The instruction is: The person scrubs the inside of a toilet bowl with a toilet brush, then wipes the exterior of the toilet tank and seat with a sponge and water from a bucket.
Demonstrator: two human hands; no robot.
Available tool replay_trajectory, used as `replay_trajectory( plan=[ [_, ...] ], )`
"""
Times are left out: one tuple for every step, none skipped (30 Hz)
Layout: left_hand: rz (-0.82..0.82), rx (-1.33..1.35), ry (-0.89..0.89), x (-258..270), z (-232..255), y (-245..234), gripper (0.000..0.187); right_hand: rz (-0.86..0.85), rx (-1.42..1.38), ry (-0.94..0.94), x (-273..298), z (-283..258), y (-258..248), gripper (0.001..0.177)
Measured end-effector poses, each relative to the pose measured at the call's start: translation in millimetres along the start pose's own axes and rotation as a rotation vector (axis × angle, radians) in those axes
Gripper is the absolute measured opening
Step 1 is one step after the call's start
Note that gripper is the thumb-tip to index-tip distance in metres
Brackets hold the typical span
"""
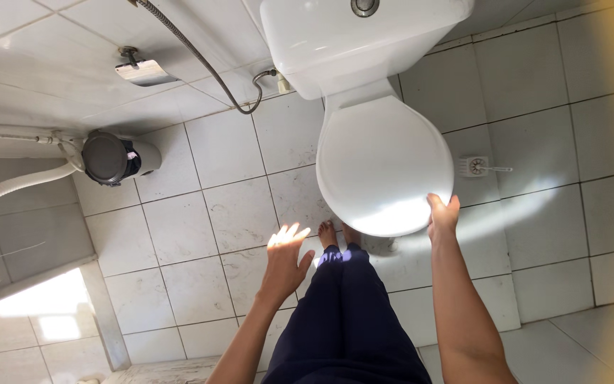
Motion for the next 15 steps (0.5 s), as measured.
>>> replay_trajectory(
  plan=[
    [-0.015,-0.003,-0.015,5,-3,5,0.053,-0.007,-0.100,0.018,-7,15,-6,0.105],
    [0.003,0.006,0.005,7,-4,11,0.052,-0.012,-0.092,0.004,-20,22,-12,0.105],
    [0.015,0.011,0.020,12,-5,17,0.052,-0.015,-0.080,0.000,-27,33,-16,0.105],
    [0.026,0.017,0.034,16,-8,22,0.051,-0.018,-0.069,-0.005,-30,47,-14,0.106],
    [0.008,0.001,0.021,20,-12,28,0.051,-0.004,-0.012,0.066,-34,61,-17,0.104],
    [-0.009,-0.014,0.007,25,-15,34,0.051,0.009,0.046,0.138,-40,71,-22,0.102],
    [-0.024,-0.026,-0.001,26,-18,41,0.051,0.022,0.102,0.203,-46,79,-25,0.100],
    [-0.052,-0.036,-0.027,28,-20,47,0.050,-0.007,0.105,0.209,-49,85,-23,0.101],
    [-0.078,-0.045,-0.050,29,-22,52,0.050,-0.038,0.107,0.213,-54,86,-20,0.102],
    [-0.103,-0.054,-0.074,31,-24,55,0.049,-0.068,0.108,0.216,-56,89,-17,0.103],
    [-0.104,-0.057,-0.081,31,-25,58,0.049,-0.060,0.157,0.249,-58,91,-15,0.106],
    [-0.105,-0.060,-0.088,33,-26,59,0.049,-0.053,0.207,0.282,-57,93,-13,0.109],
    [-0.101,-0.060,-0.092,32,-26,60,0.049,-0.046,0.256,0.308,-57,91,-11,0.113],
    [-0.092,-0.058,-0.084,32,-24,59,0.049,-0.034,0.367,0.327,-54,88,-11,0.112],
    [-0.078,-0.054,-0.074,31,-21,58,0.049,-0.022,0.477,0.340,-50,79,-9,0.112]
  ],
)
Point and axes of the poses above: each hand's wrist, its own x-axis away from the middle knuckle, its own y-axis out of the palm, z = x × y, the point moved 6 cm from there along -x, towards the middle knuckle, and after that the axes turned 8 degrees about z, right-handed, at the moved point
